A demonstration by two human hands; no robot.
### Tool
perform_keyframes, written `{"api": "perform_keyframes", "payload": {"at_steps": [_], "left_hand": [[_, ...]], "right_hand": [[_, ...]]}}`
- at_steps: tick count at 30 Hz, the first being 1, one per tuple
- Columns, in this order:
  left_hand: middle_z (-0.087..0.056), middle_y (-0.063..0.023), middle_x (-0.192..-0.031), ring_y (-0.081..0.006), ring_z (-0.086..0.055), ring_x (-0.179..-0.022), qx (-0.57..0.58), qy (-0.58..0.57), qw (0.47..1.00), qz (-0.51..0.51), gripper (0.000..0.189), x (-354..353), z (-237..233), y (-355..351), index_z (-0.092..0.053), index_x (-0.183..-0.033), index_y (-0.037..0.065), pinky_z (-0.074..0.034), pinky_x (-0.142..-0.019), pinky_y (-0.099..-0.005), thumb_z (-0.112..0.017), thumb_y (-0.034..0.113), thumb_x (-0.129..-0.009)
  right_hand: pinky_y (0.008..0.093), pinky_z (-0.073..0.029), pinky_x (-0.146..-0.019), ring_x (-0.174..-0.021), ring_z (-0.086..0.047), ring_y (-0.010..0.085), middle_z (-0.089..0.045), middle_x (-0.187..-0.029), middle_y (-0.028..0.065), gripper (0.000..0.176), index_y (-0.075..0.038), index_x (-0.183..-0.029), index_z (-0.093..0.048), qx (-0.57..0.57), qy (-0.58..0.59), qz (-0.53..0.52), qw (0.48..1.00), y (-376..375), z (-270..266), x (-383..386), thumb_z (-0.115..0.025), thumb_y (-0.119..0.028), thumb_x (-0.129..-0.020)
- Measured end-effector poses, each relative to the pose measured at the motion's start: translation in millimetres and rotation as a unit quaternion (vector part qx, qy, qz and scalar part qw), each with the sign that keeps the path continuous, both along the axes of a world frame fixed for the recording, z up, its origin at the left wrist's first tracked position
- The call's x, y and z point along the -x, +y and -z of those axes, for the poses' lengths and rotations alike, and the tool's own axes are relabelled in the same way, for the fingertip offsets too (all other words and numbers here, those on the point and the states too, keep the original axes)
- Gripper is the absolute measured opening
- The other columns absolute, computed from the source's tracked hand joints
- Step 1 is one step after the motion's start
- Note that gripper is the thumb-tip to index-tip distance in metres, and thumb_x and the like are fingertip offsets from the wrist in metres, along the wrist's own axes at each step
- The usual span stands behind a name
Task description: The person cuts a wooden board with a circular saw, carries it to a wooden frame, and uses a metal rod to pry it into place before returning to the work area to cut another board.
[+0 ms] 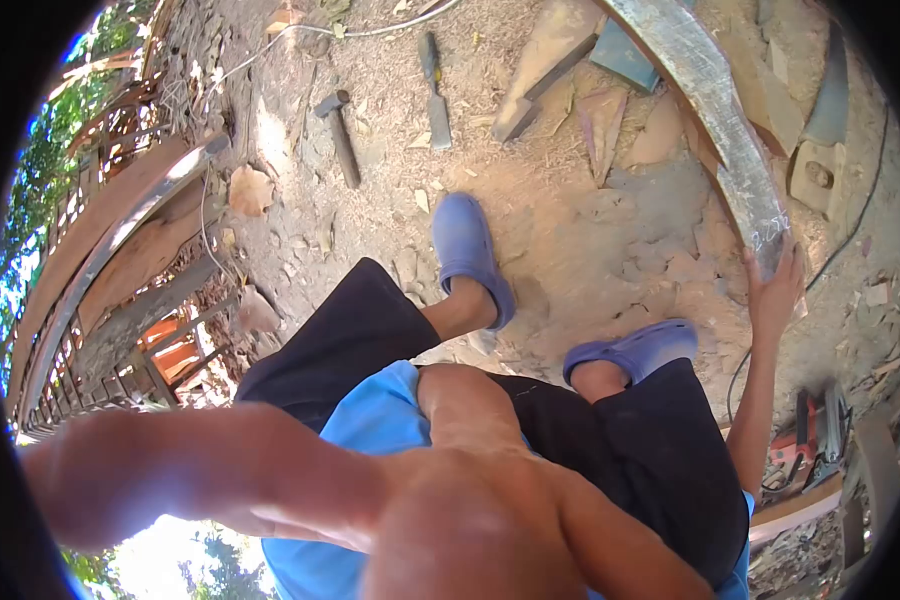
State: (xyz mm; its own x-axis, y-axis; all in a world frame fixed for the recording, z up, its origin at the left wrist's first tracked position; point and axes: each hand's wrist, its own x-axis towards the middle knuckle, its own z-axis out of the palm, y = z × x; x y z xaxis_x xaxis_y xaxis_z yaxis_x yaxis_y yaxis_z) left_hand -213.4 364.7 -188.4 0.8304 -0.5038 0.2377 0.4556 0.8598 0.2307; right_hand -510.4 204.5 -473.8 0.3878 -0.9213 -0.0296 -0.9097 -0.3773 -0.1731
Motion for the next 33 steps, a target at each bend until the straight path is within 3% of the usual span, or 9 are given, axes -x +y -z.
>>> {"api": "perform_keyframes", "payload": {"at_steps": [6,15,33], "left_hand": [[-0.053,-0.0126,-0.104,-0.0192,-0.052,-0.073,-0.032,-0.109,0.993,0.025,0.081,-9.1,-37.9,15.5,-0.048,-0.131,0.003,-0.04,-0.069,-0.0364,-0.045,0.07,-0.086],[-0.053,-0.0119,-0.107,-0.0186,-0.053,-0.076,-0.101,-0.108,0.989,0.01,0.076,45.6,-11.7,15.0,-0.048,-0.131,0.004,-0.041,-0.07,-0.0357,-0.047,0.066,-0.087],[-0.053,-0.0105,-0.112,-0.0173,-0.056,-0.081,-0.087,-0.142,0.985,-0.04,0.068,37.8,-5.8,13.2,-0.046,-0.132,0.004,-0.044,-0.072,-0.0344,-0.051,0.056,-0.088]], "right_hand": [[0.0503,-0.028,-0.113,-0.137,-0.037,0.0411,-0.04,-0.147,0.0266,0.073,-0.012,-0.147,-0.042,0.013,-0.001,-0.001,1.0,1.3,3.7,1.5,-0.065,-0.05,-0.089],[0.0499,-0.028,-0.112,-0.138,-0.037,0.0408,-0.04,-0.147,0.0263,0.07,-0.012,-0.147,-0.043,0.025,-0.004,-0.011,1.0,1.0,4.5,2.2,-0.063,-0.05,-0.09],[0.0506,-0.029,-0.112,-0.136,-0.039,0.0404,-0.042,-0.146,0.0243,0.069,-0.012,-0.145,-0.045,0.034,-0.019,-0.022,0.999,0.8,5.4,2.5,-0.065,-0.048,-0.09]]}}
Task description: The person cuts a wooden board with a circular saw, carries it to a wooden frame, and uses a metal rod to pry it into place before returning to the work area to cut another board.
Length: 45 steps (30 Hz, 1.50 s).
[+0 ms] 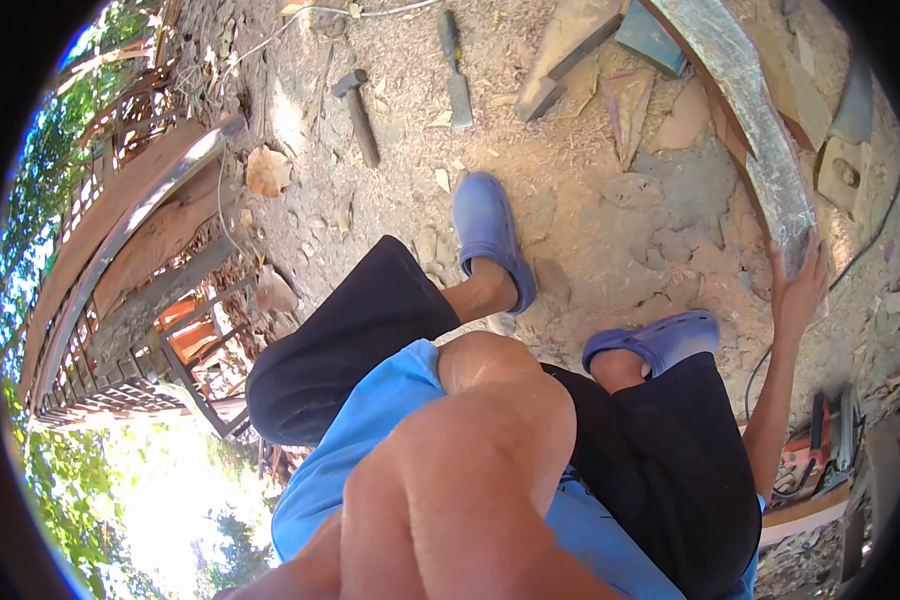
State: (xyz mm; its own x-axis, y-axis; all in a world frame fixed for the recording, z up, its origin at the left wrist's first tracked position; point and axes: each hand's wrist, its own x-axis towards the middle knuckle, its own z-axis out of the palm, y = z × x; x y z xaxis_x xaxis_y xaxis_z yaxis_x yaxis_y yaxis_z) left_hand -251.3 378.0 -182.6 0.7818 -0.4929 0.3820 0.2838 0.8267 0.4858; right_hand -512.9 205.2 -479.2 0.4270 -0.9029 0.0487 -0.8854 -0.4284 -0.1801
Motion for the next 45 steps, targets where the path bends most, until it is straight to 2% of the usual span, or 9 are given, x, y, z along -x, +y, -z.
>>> {"api": "perform_keyframes", "payload": {"at_steps": [15,23,28,33,38,40,41,42,45], "left_hand": [[-0.054,-0.0093,-0.117,-0.0162,-0.058,-0.085,0.004,-0.032,0.999,-0.001,0.062,-17.9,51.1,-28.4,-0.045,-0.132,0.004,-0.046,-0.074,-0.0333,-0.055,0.048,-0.09],[-0.054,-0.0086,-0.119,-0.0156,-0.059,-0.087,-0.007,-0.006,1.0,-0.017,0.059,5.2,-10.8,-5.6,-0.045,-0.133,0.004,-0.047,-0.075,-0.0327,-0.057,0.044,-0.091],[-0.054,-0.0082,-0.121,-0.0152,-0.06,-0.088,0.001,-0.014,0.999,-0.034,0.057,0.4,-10.9,-5.6,-0.044,-0.133,0.004,-0.048,-0.075,-0.0323,-0.058,0.041,-0.091],[-0.054,-0.0078,-0.122,-0.0149,-0.061,-0.09,0.015,-0.02,0.996,-0.088,0.056,-9.3,8.2,-18.0,-0.044,-0.133,0.004,-0.048,-0.076,-0.0319,-0.059,0.038,-0.092],[-0.054,-0.0075,-0.123,-0.0146,-0.061,-0.091,0.0,-0.045,0.969,-0.241,0.054,-15.6,9.5,-17.9,-0.044,-0.133,0.004,-0.049,-0.076,-0.0316,-0.06,0.036,-0.092],[-0.05,-0.0156,-0.127,-0.0164,-0.059,-0.091,-0.014,0.1,0.963,-0.252,0.076,-5.0,29.8,-43.3,-0.034,-0.142,0.008,-0.05,-0.073,-0.0305,-0.053,0.058,-0.088],[-0.047,-0.0222,-0.131,-0.0199,-0.06,-0.091,-0.024,0.01,0.995,-0.095,0.092,-7.1,44.0,-45.3,-0.026,-0.148,0.009,-0.051,-0.074,-0.0319,-0.045,0.072,-0.084],[-0.044,-0.0288,-0.135,-0.0234,-0.06,-0.091,-0.053,-0.082,0.995,0.036,0.108,-9.4,58.0,-47.7,-0.017,-0.154,0.011,-0.051,-0.074,-0.0333,-0.037,0.086,-0.08],[-0.041,-0.0329,-0.138,-0.0298,-0.062,-0.088,0.008,-0.033,0.999,0.035,0.118,3.6,85.6,-70.4,-0.01,-0.155,0.01,-0.052,-0.075,-0.0348,-0.021,0.095,-0.074]], "right_hand": [[0.0518,-0.027,-0.113,-0.137,-0.037,0.0395,-0.04,-0.148,0.0234,0.068,-0.014,-0.146,-0.044,-0.005,-0.004,0.006,1.0,0.4,0.4,0.4,-0.063,-0.049,-0.091],[0.0505,-0.028,-0.113,-0.138,-0.037,0.0392,-0.042,-0.147,0.0239,0.068,-0.013,-0.146,-0.044,-0.009,0.012,0.022,1.0,2.2,-4.1,-3.3,-0.064,-0.046,-0.09],[0.0519,-0.027,-0.112,-0.137,-0.037,0.0395,-0.041,-0.148,0.0235,0.069,-0.014,-0.146,-0.044,-0.007,-0.01,0.016,1.0,2.2,-1.1,-1.0,-0.065,-0.048,-0.089],[0.053,-0.028,-0.111,-0.137,-0.038,0.0398,-0.041,-0.148,0.0236,0.07,-0.014,-0.146,-0.044,-0.003,-0.01,0.013,1.0,1.0,2.3,0.5,-0.066,-0.049,-0.089],[0.0543,-0.03,-0.11,-0.135,-0.04,0.0409,-0.042,-0.146,0.0244,0.071,-0.013,-0.145,-0.046,-0.002,0.004,0.002,1.0,0.1,3.5,2.7,-0.065,-0.052,-0.088],[0.0548,-0.031,-0.109,-0.134,-0.041,0.0414,-0.043,-0.144,0.0254,0.072,-0.011,-0.143,-0.047,-0.006,-0.014,-0.005,1.0,-2.0,4.3,2.7,-0.066,-0.053,-0.087],[0.0547,-0.031,-0.109,-0.133,-0.041,0.0416,-0.043,-0.144,0.0255,0.072,-0.011,-0.143,-0.047,-0.006,-0.02,-0.014,1.0,2.2,-0.1,5.5,-0.066,-0.053,-0.087],[0.0546,-0.031,-0.109,-0.133,-0.041,0.0417,-0.043,-0.144,0.0257,0.072,-0.01,-0.143,-0.047,0.002,-0.036,-0.017,0.999,0.6,-1.3,1.0,-0.066,-0.052,-0.087],[0.0539,-0.03,-0.11,-0.133,-0.04,0.0425,-0.043,-0.145,0.0255,0.072,-0.01,-0.143,-0.047,-0.015,0.004,0.005,1.0,1.3,-6.7,-3.6,-0.066,-0.051,-0.087]]}}
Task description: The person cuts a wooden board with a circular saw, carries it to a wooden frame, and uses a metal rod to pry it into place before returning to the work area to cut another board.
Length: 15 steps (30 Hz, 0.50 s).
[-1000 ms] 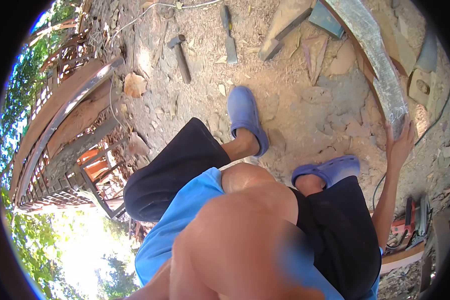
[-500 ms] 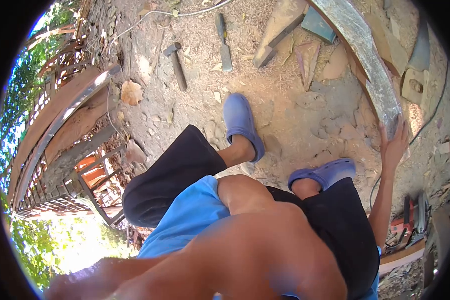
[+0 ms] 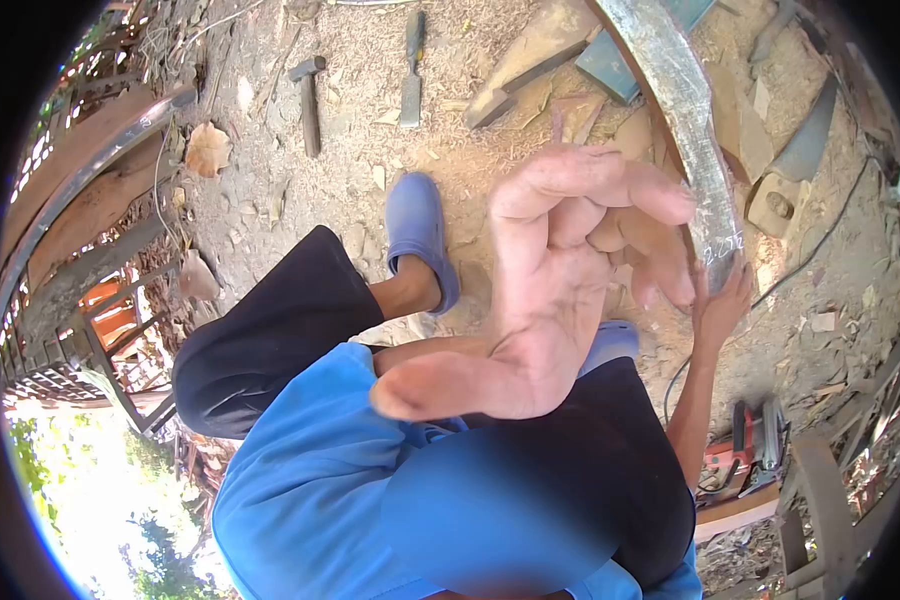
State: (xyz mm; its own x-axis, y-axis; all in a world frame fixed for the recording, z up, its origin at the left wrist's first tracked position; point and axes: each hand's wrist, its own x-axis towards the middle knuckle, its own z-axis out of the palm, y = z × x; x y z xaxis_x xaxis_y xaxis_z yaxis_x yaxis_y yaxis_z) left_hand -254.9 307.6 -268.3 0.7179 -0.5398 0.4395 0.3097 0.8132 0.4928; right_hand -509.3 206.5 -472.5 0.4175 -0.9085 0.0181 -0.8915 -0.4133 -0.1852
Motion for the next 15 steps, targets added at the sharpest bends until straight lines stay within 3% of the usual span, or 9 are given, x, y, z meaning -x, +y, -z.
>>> {"api": "perform_keyframes", "payload": {"at_steps": [2,5,8,15], "left_hand": [[-0.041,-0.033,-0.138,-0.0304,-0.062,-0.087,0.028,-0.047,0.998,0.023,0.119,-7.7,24.1,0.9,-0.01,-0.155,0.01,-0.052,-0.075,-0.035,-0.019,0.095,-0.074],[-0.041,-0.0319,-0.138,-0.0295,-0.062,-0.082,-0.065,0.005,0.998,0.022,0.115,-2.8,-9.7,7.8,-0.013,-0.154,0.008,-0.052,-0.075,-0.0357,-0.022,0.093,-0.077],[-0.051,-0.0261,-0.129,-0.0257,-0.062,-0.071,-0.062,0.098,0.993,0.028,0.095,5.2,-47.8,18.5,-0.023,-0.149,0.01,-0.052,-0.072,-0.0339,-0.026,0.082,-0.087],[-0.053,-0.0176,-0.109,-0.0226,-0.058,-0.074,-0.003,0.122,0.992,0.012,0.058,-4.6,-78.8,41.6,-0.036,-0.12,0.009,-0.047,-0.07,-0.0327,-0.035,0.06,-0.093]], "right_hand": [[0.0535,-0.03,-0.111,-0.133,-0.039,0.0429,-0.042,-0.145,0.0251,0.072,-0.01,-0.144,-0.046,-0.007,0.003,0.004,1.0,-1.4,0.9,0.9,-0.067,-0.05,-0.087],[0.0531,-0.029,-0.111,-0.133,-0.039,0.043,-0.042,-0.146,0.0244,0.072,-0.011,-0.144,-0.046,-0.01,-0.001,0.008,1.0,-1.0,4.9,2.2,-0.068,-0.048,-0.086],[0.0532,-0.028,-0.112,-0.134,-0.039,0.043,-0.042,-0.146,0.0238,0.072,-0.012,-0.145,-0.045,-0.015,-0.001,0.017,1.0,-0.5,2.5,-1.1,-0.068,-0.048,-0.086],[0.0534,-0.028,-0.111,-0.134,-0.038,0.0432,-0.041,-0.146,0.0235,0.073,-0.012,-0.145,-0.045,-0.007,-0.013,0.007,1.0,1.1,4.6,3.1,-0.069,-0.049,-0.085]]}}
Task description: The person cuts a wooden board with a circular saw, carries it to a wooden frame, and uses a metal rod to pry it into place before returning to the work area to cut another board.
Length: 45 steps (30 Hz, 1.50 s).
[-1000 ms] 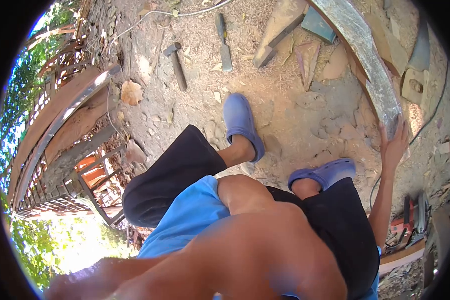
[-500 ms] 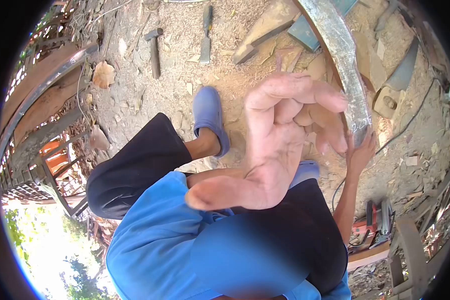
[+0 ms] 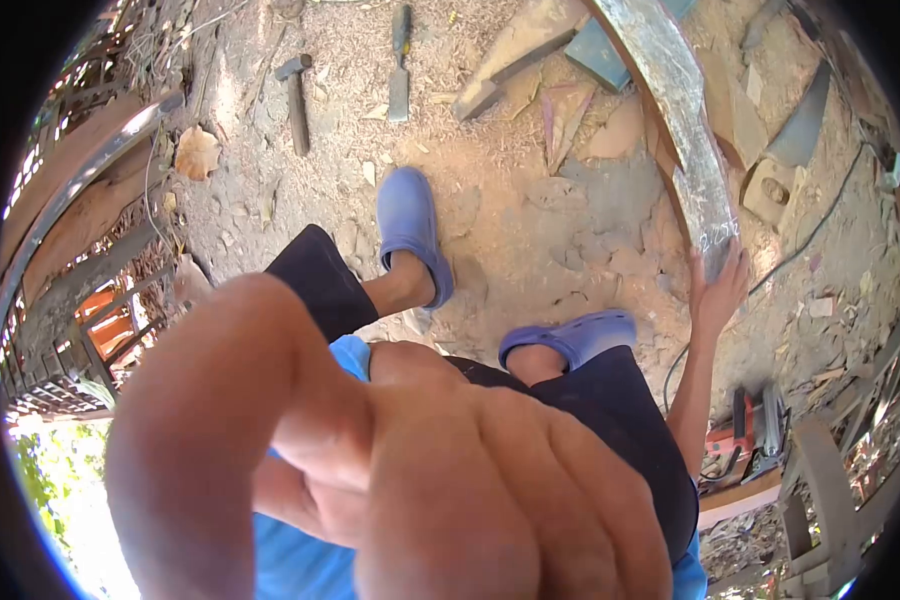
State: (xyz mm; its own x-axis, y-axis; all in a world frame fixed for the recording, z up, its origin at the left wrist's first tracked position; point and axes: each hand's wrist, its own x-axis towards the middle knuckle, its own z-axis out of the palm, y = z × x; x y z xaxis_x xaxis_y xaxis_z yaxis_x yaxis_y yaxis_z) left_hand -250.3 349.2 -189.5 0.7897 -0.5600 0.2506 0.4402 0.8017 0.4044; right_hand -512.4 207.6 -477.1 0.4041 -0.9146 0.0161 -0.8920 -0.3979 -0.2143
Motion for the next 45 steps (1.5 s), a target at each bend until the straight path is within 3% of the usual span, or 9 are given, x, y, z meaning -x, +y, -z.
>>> {"api": "perform_keyframes", "payload": {"at_steps": [8,10,11,14,16,21,28,36,45], "left_hand": [[-0.056,-0.008,-0.085,-0.0191,-0.053,-0.077,-0.164,-0.072,0.982,0.061,0.03,-7.4,27.5,-23.7,-0.05,-0.087,0.008,-0.042,-0.068,-0.0314,-0.046,0.035,-0.1],[-0.06,-0.009,-0.087,-0.0186,-0.054,-0.081,-0.364,-0.343,0.864,0.059,0.041,-18.0,97.2,-35.8,-0.055,-0.079,0.005,-0.041,-0.069,-0.0304,-0.047,0.038,-0.102],[-0.061,-0.007,-0.08,-0.0151,-0.052,-0.077,-0.496,-0.216,0.831,0.129,0.045,-10.7,120.0,-45.6,-0.055,-0.073,0.004,-0.04,-0.072,-0.0294,-0.045,0.036,-0.103],[-0.063,-0.0034,-0.079,-0.0116,-0.054,-0.072,-0.631,-0.165,0.717,0.248,0.051,-26.1,223.5,-45.0,-0.06,-0.071,0.006,-0.041,-0.07,-0.0269,-0.049,0.047,-0.1],[-0.064,-0.0023,-0.08,-0.0106,-0.058,-0.076,-0.65,-0.134,0.691,0.286,0.048,-26.1,273.9,-36.5,-0.064,-0.078,0.009,-0.043,-0.071,-0.026,-0.051,0.051,-0.098],[-0.064,-0.006,-0.1,-0.0159,-0.061,-0.091,-0.618,-0.077,0.692,0.366,0.043,-17.1,281.8,-42.1,-0.061,-0.111,0.007,-0.05,-0.082,-0.0308,-0.051,0.048,-0.099],[-0.053,-0.0109,-0.125,-0.0228,-0.053,-0.115,-0.583,-0.077,0.714,0.379,0.078,-47.6,291.8,-115.2,-0.041,-0.141,0.004,-0.042,-0.1,-0.0381,-0.052,0.065,-0.092],[-0.042,-0.0172,-0.143,-0.0269,-0.046,-0.128,-0.565,-0.092,0.707,0.415,0.093,-72.1,278.8,-153.3,-0.025,-0.152,0.001,-0.034,-0.111,-0.0414,-0.051,0.066,-0.092],[-0.048,-0.0161,-0.135,-0.0257,-0.05,-0.121,-0.609,-0.02,0.704,0.363,0.103,-54.2,294.8,-184.4,-0.027,-0.146,-0.001,-0.04,-0.106,-0.0396,-0.058,0.073,-0.082]], "right_hand": [[0.058,-0.027,-0.111,-0.135,-0.036,0.0449,-0.037,-0.149,0.0252,0.085,-0.013,-0.148,-0.04,-0.011,0.002,-0.011,1.0,-2.1,3.0,-2.2,-0.071,-0.055,-0.08],[0.059,-0.027,-0.111,-0.136,-0.035,0.0448,-0.034,-0.151,0.0256,0.092,-0.014,-0.15,-0.035,-0.022,0.049,-0.019,0.998,-2.9,-3.2,5.4,-0.074,-0.055,-0.077],[0.0593,-0.027,-0.111,-0.136,-0.035,0.0445,-0.033,-0.151,0.0256,0.096,-0.014,-0.151,-0.033,-0.034,0.086,-0.019,0.996,-0.9,-8.6,4.4,-0.075,-0.055,-0.075],[0.0606,-0.028,-0.11,-0.137,-0.035,0.0436,-0.031,-0.153,0.0247,0.107,-0.014,-0.154,-0.026,-0.065,0.095,-0.013,0.993,-13.1,-7.7,8.2,-0.08,-0.052,-0.07],[0.0606,-0.028,-0.111,-0.138,-0.034,0.0427,-0.031,-0.153,0.0233,0.113,-0.014,-0.155,-0.024,-0.084,0.082,-0.003,0.993,-14.2,-12.1,14.7,-0.084,-0.049,-0.066],[0.0528,-0.029,-0.114,-0.139,-0.035,0.0401,-0.036,-0.152,0.0216,0.115,-0.008,-0.153,-0.024,-0.101,0.005,-0.035,0.994,-22.0,-7.5,23.4,-0.085,-0.044,-0.063],[0.0595,-0.032,-0.106,-0.126,-0.046,0.0463,-0.049,-0.135,0.026,0.102,-0.018,-0.15,-0.034,-0.146,-0.011,0.035,0.989,14.4,-61.3,26.4,-0.08,-0.052,-0.065],[0.0467,-0.036,-0.108,-0.125,-0.049,0.0412,-0.053,-0.132,0.0252,0.099,-0.012,-0.147,-0.04,-0.202,-0.342,0.249,0.883,158.1,-145.6,54.9,-0.079,-0.043,-0.061],[0.0459,-0.038,-0.106,-0.12,-0.051,0.0386,-0.053,-0.131,0.0233,0.092,-0.004,-0.143,-0.044,0.14,-0.225,0.57,0.778,311.5,-228.7,151.0,-0.077,-0.041,-0.065]]}}
